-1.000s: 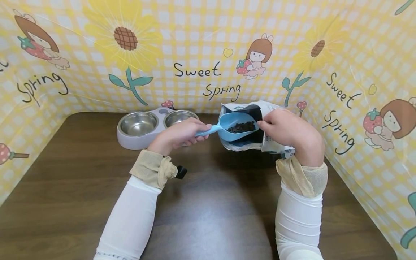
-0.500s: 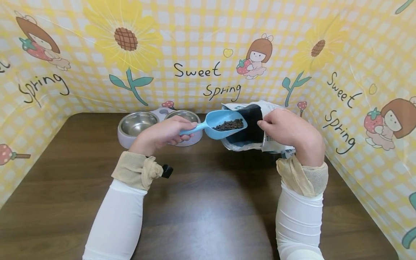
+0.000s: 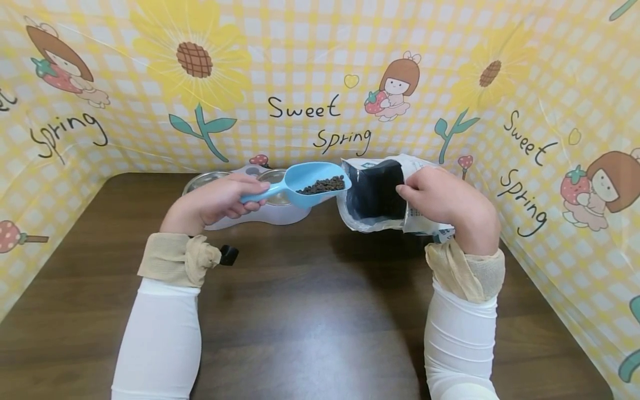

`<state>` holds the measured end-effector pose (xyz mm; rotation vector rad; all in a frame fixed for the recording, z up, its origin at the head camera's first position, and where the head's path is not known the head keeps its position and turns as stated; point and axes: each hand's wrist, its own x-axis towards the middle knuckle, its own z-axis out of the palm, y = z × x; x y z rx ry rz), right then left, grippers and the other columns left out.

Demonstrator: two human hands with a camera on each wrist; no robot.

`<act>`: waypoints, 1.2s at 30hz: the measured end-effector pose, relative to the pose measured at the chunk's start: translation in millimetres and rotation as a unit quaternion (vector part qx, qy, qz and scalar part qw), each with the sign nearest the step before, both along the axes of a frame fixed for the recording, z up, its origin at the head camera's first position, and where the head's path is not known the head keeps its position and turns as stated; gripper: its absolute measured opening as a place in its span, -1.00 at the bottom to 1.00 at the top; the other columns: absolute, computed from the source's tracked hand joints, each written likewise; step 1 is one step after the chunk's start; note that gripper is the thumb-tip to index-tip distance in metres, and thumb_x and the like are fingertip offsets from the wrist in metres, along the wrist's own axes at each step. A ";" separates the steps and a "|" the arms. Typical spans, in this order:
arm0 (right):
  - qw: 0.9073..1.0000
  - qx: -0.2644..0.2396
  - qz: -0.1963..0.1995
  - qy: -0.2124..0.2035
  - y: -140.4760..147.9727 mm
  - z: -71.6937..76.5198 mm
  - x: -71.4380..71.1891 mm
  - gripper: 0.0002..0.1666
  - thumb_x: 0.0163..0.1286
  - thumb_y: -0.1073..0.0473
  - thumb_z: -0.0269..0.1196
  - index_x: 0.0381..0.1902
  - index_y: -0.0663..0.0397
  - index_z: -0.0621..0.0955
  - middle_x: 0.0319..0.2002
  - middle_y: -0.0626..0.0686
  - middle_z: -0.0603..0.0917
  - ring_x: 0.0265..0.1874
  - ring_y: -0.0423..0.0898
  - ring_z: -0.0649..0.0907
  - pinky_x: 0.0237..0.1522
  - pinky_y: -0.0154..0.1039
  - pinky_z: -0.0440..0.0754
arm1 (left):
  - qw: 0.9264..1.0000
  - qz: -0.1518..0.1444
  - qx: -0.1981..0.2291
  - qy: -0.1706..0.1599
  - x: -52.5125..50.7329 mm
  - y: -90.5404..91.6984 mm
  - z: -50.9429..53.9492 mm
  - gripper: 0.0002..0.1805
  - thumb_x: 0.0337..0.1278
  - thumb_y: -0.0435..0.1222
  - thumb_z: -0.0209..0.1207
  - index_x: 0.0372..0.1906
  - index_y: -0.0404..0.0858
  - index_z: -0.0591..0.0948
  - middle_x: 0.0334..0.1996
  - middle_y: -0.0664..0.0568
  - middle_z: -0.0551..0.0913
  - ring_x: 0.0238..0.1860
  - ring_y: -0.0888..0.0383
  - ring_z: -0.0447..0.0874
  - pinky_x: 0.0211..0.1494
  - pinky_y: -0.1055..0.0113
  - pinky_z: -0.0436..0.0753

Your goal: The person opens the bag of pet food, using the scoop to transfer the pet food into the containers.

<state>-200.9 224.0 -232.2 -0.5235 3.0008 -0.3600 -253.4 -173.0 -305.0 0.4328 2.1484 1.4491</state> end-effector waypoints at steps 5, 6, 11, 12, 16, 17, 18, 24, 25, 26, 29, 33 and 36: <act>1.000 -0.002 0.000 -0.004 -0.3 0.0 -0.7 -0.39 0.69 0.07 0.10 -0.69 -0.04 0.39 -0.69 -0.10 0.30 -0.60 -0.06 0.44 -0.37 -0.16 0.42 | 1.000 0.020 0.000 -0.002 -3.0 -15.5 -4.1 -0.61 0.77 -0.07 -0.06 -0.26 -0.14 0.59 -0.55 0.22 0.43 -0.61 0.34 0.19 -0.51 0.51 0.17; 1.000 -0.002 -0.001 -0.005 -0.4 -0.2 -0.8 -0.39 0.69 0.07 0.10 -0.69 -0.04 0.40 -0.68 -0.10 0.30 -0.60 -0.06 0.44 -0.36 -0.16 0.42 | 1.000 0.026 -0.001 -0.002 -3.7 -17.9 -4.7 -0.61 0.77 -0.06 -0.06 -0.26 -0.13 0.60 -0.55 0.23 0.43 -0.61 0.35 0.19 -0.52 0.51 0.17; 1.000 -0.004 -0.002 -0.007 -0.6 -1.4 -1.1 -0.39 0.69 0.07 0.11 -0.69 -0.04 0.40 -0.69 -0.10 0.30 -0.61 -0.07 0.43 -0.37 -0.17 0.42 | 0.999 0.048 -0.015 0.007 -8.0 -27.0 -9.2 -0.62 0.77 -0.07 -0.08 -0.22 -0.19 0.56 -0.55 0.22 0.43 -0.61 0.36 0.20 -0.52 0.51 0.18; 1.000 -0.005 -0.002 -0.008 -0.7 -1.6 -1.0 -0.39 0.69 0.07 0.11 -0.69 -0.04 0.40 -0.69 -0.10 0.30 -0.61 -0.07 0.43 -0.37 -0.17 0.42 | 0.998 0.051 -0.021 0.010 -8.7 -28.7 -10.2 -0.62 0.77 -0.07 -0.08 -0.22 -0.19 0.56 -0.55 0.22 0.44 -0.61 0.35 0.20 -0.51 0.51 0.19; 1.000 -0.005 -0.002 -0.010 -1.4 -2.4 -0.6 -0.39 0.69 0.06 0.11 -0.69 -0.04 0.40 -0.69 -0.10 0.30 -0.61 -0.07 0.43 -0.37 -0.17 0.42 | 0.997 0.060 -0.038 0.013 -11.9 -36.8 -14.5 -0.62 0.77 -0.05 -0.09 -0.21 -0.18 0.54 -0.54 0.22 0.43 -0.58 0.33 0.22 -0.48 0.49 0.22; 1.000 -0.004 -0.002 -0.009 -1.6 -2.4 -0.4 -0.39 0.70 0.06 0.11 -0.69 -0.04 0.40 -0.69 -0.10 0.30 -0.61 -0.07 0.43 -0.37 -0.17 0.42 | 0.997 0.062 -0.041 0.013 -12.9 -39.2 -15.6 -0.62 0.77 -0.05 -0.09 -0.22 -0.16 0.55 -0.54 0.22 0.43 -0.58 0.33 0.22 -0.48 0.48 0.22; 1.000 -0.004 -0.001 -0.008 -1.7 -2.3 -0.4 -0.38 0.70 0.06 0.10 -0.69 -0.04 0.39 -0.69 -0.10 0.30 -0.61 -0.07 0.43 -0.37 -0.17 0.42 | 0.997 0.064 -0.042 0.012 -14.0 -41.6 -16.6 -0.61 0.78 -0.04 -0.10 -0.23 -0.14 0.55 -0.54 0.23 0.42 -0.58 0.32 0.22 -0.48 0.48 0.21; 1.000 0.000 0.004 -0.003 -2.7 -1.1 -0.4 -0.39 0.70 0.08 0.10 -0.69 -0.03 0.41 -0.68 -0.09 0.31 -0.60 -0.06 0.44 -0.35 -0.17 0.43 | 0.996 0.074 -0.047 0.011 -17.9 -54.3 -21.4 -0.61 0.79 -0.02 -0.12 -0.25 -0.08 0.55 -0.54 0.24 0.40 -0.60 0.32 0.19 -0.49 0.46 0.21; 1.000 -0.001 0.003 -0.003 -3.0 -0.9 -0.3 -0.40 0.69 0.08 0.10 -0.68 -0.02 0.42 -0.67 -0.09 0.31 -0.60 -0.06 0.45 -0.35 -0.17 0.43 | 0.996 0.076 -0.049 0.012 -18.2 -56.1 -22.1 -0.61 0.79 -0.02 -0.12 -0.25 -0.07 0.54 -0.54 0.24 0.40 -0.60 0.32 0.18 -0.48 0.46 0.21; 1.000 -0.001 0.003 -0.003 -3.0 -0.8 -0.4 -0.40 0.69 0.08 0.10 -0.68 -0.02 0.42 -0.67 -0.09 0.32 -0.60 -0.06 0.45 -0.35 -0.17 0.43 | 0.996 0.078 -0.051 0.012 -18.5 -57.8 -22.7 -0.62 0.79 -0.03 -0.13 -0.25 -0.07 0.54 -0.54 0.24 0.40 -0.60 0.32 0.18 -0.48 0.46 0.21; 1.000 -0.002 0.002 -0.004 -3.2 -0.4 -0.4 -0.40 0.70 0.07 0.11 -0.68 -0.02 0.43 -0.67 -0.09 0.32 -0.60 -0.06 0.45 -0.36 -0.17 0.43 | 0.994 0.087 -0.058 0.012 -19.3 -61.6 -24.0 -0.61 0.79 -0.01 -0.13 -0.26 -0.05 0.54 -0.53 0.24 0.40 -0.60 0.32 0.19 -0.47 0.45 0.23; 1.000 -0.002 0.002 -0.004 -2.9 0.0 -0.7 -0.39 0.70 0.06 0.10 -0.68 -0.03 0.42 -0.68 -0.10 0.31 -0.60 -0.06 0.44 -0.36 -0.17 0.43 | 0.993 0.095 -0.064 0.011 -20.8 -64.6 -25.1 -0.59 0.79 0.00 -0.14 -0.28 -0.04 0.54 -0.52 0.25 0.42 -0.60 0.31 0.19 -0.45 0.43 0.24; 1.000 -0.001 0.002 -0.004 -2.3 0.1 -0.9 -0.39 0.70 0.06 0.10 -0.68 -0.03 0.41 -0.68 -0.10 0.31 -0.60 -0.06 0.44 -0.36 -0.17 0.43 | 0.992 0.100 -0.068 0.014 -22.4 -65.7 -26.2 -0.57 0.79 0.00 -0.15 -0.28 -0.06 0.55 -0.51 0.25 0.43 -0.59 0.31 0.19 -0.43 0.42 0.24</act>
